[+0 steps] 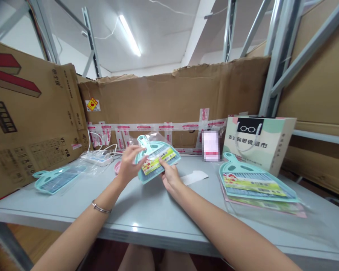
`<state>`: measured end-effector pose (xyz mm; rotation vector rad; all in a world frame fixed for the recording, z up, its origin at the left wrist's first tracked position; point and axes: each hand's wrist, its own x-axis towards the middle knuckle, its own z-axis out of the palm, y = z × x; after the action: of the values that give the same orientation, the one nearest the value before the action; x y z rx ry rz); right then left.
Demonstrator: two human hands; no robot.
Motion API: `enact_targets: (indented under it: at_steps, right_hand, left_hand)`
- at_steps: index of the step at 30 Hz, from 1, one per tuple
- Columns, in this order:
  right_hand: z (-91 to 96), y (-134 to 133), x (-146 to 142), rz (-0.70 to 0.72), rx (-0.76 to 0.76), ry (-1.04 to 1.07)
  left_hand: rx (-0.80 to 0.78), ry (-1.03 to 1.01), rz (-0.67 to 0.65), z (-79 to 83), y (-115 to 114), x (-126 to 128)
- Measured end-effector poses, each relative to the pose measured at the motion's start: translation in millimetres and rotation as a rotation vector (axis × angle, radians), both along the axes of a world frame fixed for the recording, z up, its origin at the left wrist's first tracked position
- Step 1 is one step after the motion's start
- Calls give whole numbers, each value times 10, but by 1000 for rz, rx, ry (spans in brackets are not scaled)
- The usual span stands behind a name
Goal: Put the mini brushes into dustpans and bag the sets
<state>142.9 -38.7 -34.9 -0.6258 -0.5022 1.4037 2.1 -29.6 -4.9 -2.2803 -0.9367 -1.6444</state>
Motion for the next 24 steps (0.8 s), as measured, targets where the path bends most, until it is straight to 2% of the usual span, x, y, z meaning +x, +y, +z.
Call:
enact_targets:
  at_steps: [2, 3, 5, 7, 8, 10, 12, 14, 16, 21, 22, 24]
  right_hand:
    - [16, 5, 25, -20, 40, 25]
    - [22, 10, 35, -28, 53, 35]
    - [30, 27, 51, -32, 62, 51]
    - [40, 55, 71, -33, 49, 52]
    - [47, 74, 91, -30, 39, 36]
    - [65, 117, 158, -12, 14, -45]
    - [80, 163, 263, -16, -22, -208]
    - [81, 209, 383, -83, -73, -395]
    - [68, 256, 486, -100, -123, -501]
    - [18, 355, 570, 141, -146, -445]
    - [6, 370, 566, 148, -148, -430]
    - [-21, 395, 557, 138, -159, -401]
  left_hand:
    - [-154, -363, 97, 63, -23, 4]
    - [-317, -483, 68, 75, -26, 18]
    - [-712, -567, -146, 57, -20, 69]
    - [-964, -546, -424, 0, -2, 130]
    - [-1000, -547, -519, -32, 9, 152]
    - [-981, -601, -576, -87, 31, 167]
    - [-994, -667, -538, -121, 52, 137]
    - [-1038, -721, -485, -141, 67, 82]
    - [-1077, -749, -441, -155, 81, 30]
    - [-1222, -738, -340, -176, 131, -3]
    - [-1250, -731, -362, -176, 139, -4]
    - [-1275, -684, -490, -171, 141, -13]
